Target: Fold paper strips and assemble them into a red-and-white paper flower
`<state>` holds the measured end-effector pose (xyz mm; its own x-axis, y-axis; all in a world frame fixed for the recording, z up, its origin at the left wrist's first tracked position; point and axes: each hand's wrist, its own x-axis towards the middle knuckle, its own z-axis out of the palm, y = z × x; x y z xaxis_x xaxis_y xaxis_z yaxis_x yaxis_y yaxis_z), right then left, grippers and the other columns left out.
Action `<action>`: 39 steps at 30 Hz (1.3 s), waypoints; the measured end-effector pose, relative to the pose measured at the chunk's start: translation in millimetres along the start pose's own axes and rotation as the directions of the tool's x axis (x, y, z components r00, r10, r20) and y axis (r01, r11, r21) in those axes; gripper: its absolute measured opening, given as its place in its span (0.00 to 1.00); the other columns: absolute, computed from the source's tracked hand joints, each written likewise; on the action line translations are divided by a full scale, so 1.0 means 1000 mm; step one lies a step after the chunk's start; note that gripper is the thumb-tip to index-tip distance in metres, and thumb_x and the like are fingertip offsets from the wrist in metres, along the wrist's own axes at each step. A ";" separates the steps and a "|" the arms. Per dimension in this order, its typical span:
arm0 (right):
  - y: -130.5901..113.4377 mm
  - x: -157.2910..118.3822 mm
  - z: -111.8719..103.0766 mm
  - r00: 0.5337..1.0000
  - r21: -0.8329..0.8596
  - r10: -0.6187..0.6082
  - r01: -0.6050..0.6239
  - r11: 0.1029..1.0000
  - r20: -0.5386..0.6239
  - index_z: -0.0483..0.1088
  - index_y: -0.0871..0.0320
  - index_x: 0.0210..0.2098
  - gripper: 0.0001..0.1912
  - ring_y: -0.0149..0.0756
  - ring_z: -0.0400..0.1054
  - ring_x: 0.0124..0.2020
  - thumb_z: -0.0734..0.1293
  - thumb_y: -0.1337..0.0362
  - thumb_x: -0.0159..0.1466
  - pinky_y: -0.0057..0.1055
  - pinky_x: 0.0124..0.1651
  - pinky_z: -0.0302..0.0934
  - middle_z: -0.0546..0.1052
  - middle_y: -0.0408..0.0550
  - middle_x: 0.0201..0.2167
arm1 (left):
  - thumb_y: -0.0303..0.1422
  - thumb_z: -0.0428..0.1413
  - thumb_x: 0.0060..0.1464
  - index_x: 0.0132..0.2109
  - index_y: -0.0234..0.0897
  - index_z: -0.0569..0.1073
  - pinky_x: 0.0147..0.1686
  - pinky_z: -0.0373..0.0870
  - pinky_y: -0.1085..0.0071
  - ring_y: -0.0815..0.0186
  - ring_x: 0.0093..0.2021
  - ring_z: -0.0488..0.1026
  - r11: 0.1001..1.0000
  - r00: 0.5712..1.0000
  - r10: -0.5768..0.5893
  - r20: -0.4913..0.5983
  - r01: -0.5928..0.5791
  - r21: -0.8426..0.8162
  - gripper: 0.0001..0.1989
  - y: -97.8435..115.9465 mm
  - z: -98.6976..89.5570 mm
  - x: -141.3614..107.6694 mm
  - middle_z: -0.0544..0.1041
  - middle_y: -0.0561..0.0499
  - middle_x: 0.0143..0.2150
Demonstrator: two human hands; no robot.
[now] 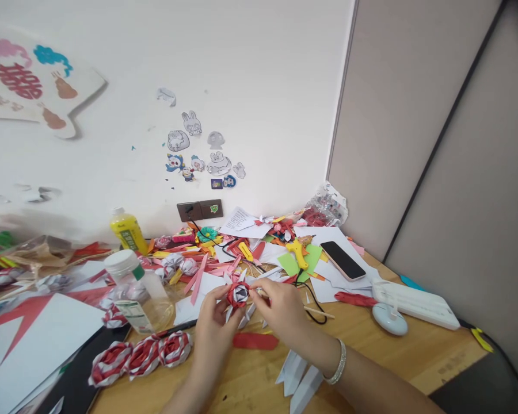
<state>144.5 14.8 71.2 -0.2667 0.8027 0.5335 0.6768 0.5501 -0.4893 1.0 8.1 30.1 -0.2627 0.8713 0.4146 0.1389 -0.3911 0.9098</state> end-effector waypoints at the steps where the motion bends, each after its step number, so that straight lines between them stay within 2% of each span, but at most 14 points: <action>1: 0.000 0.001 0.000 1.000 0.029 0.013 -0.013 0.999 0.005 0.70 0.56 0.34 0.08 0.29 0.67 0.24 0.60 0.62 0.61 0.24 0.28 0.50 0.75 0.42 0.23 | 0.34 0.59 0.41 0.41 0.38 0.66 0.42 0.71 0.65 0.63 0.41 0.73 1.000 1.000 0.002 -0.017 -0.003 -0.014 0.18 0.002 0.001 0.000 0.71 0.49 0.43; 6: 0.000 0.000 0.004 1.000 0.070 -0.018 0.017 0.997 0.004 0.70 0.57 0.31 0.07 0.29 0.67 0.24 0.62 0.63 0.60 0.23 0.29 0.49 0.74 0.41 0.22 | 0.34 0.59 0.41 0.41 0.39 0.64 0.36 0.72 0.67 0.64 0.36 0.74 1.000 0.999 -0.013 0.033 0.014 -0.013 0.19 0.007 0.000 -0.002 0.73 0.50 0.38; 11: 0.002 0.000 0.002 0.999 0.009 -0.038 0.038 0.999 0.020 0.69 0.58 0.30 0.08 0.29 0.66 0.24 0.59 0.64 0.61 0.24 0.28 0.49 0.74 0.42 0.23 | 0.34 0.58 0.43 0.50 0.40 0.64 0.42 0.70 0.65 0.61 0.45 0.71 0.997 0.993 0.031 0.113 -0.038 0.061 0.24 0.002 -0.002 -0.002 0.71 0.45 0.47; 15: 0.004 0.001 0.000 0.992 -0.090 -0.120 0.123 0.988 0.042 0.67 0.58 0.28 0.07 0.29 0.66 0.25 0.59 0.67 0.60 0.25 0.29 0.48 0.73 0.43 0.23 | 0.34 0.56 0.47 0.51 0.40 0.64 0.45 0.69 0.63 0.60 0.49 0.69 0.994 0.979 -0.017 0.204 -0.005 0.106 0.22 -0.004 -0.005 -0.001 0.69 0.44 0.50; 18: 0.004 0.001 0.000 0.987 -0.134 -0.155 0.160 0.978 0.045 0.67 0.58 0.29 0.06 0.30 0.66 0.25 0.59 0.68 0.60 0.26 0.29 0.48 0.73 0.43 0.23 | 0.32 0.55 0.47 0.51 0.40 0.64 0.46 0.68 0.61 0.61 0.48 0.69 0.990 0.973 -0.049 0.226 0.017 0.142 0.21 -0.005 -0.005 0.000 0.68 0.45 0.49; 22: 0.005 0.001 0.000 0.959 -0.173 -0.280 0.284 0.943 0.045 0.67 0.58 0.35 0.07 0.32 0.67 0.29 0.59 0.69 0.60 0.27 0.31 0.50 0.74 0.44 0.26 | 0.28 0.54 0.45 0.48 0.40 0.66 0.46 0.67 0.60 0.60 0.46 0.68 0.963 0.977 0.031 0.209 -0.085 0.256 0.19 0.001 -0.005 0.001 0.69 0.47 0.45; 25: 0.006 0.002 0.000 0.933 -0.188 -0.354 0.359 0.914 0.060 0.68 0.58 0.35 0.07 0.33 0.67 0.29 0.59 0.70 0.60 0.27 0.31 0.51 0.74 0.45 0.27 | 0.27 0.54 0.44 0.46 0.40 0.68 0.45 0.67 0.58 0.59 0.45 0.68 0.924 0.973 0.091 0.210 -0.162 0.347 0.19 0.008 -0.005 0.001 0.70 0.48 0.42; 32: 0.008 0.002 0.001 0.939 -0.222 -0.336 0.345 0.912 0.076 0.67 0.59 0.29 0.05 0.33 0.67 0.28 0.60 0.69 0.60 0.27 0.29 0.50 0.74 0.43 0.25 | 0.24 0.52 0.44 0.45 0.40 0.69 0.44 0.67 0.63 0.61 0.43 0.68 0.858 0.946 0.144 0.289 -0.265 0.440 0.18 0.006 -0.006 -0.001 0.68 0.48 0.41; 36: 0.009 0.003 0.003 0.934 -0.253 -0.336 0.356 0.900 0.118 0.68 0.60 0.30 0.07 0.33 0.66 0.28 0.59 0.69 0.61 0.28 0.29 0.49 0.74 0.45 0.25 | 0.25 0.52 0.46 0.46 0.41 0.69 0.44 0.67 0.63 0.61 0.43 0.68 0.850 0.943 0.155 0.296 -0.280 0.446 0.18 0.002 -0.006 -0.001 0.68 0.48 0.41; 39: 0.011 0.006 0.000 0.933 -0.188 -0.315 0.345 0.920 0.172 0.68 0.60 0.30 0.07 0.31 0.66 0.27 0.60 0.70 0.61 0.26 0.28 0.48 0.74 0.44 0.25 | 0.25 0.52 0.47 0.46 0.41 0.69 0.44 0.67 0.63 0.61 0.43 0.68 0.854 0.941 0.158 0.298 -0.282 0.437 0.17 0.000 -0.006 -0.001 0.68 0.48 0.41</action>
<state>150.6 25.5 68.8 -0.5802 0.6159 0.5329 0.6593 0.7394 -0.1367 -4.6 5.0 30.1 0.0594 0.8467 0.5288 0.6102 -0.4500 0.6520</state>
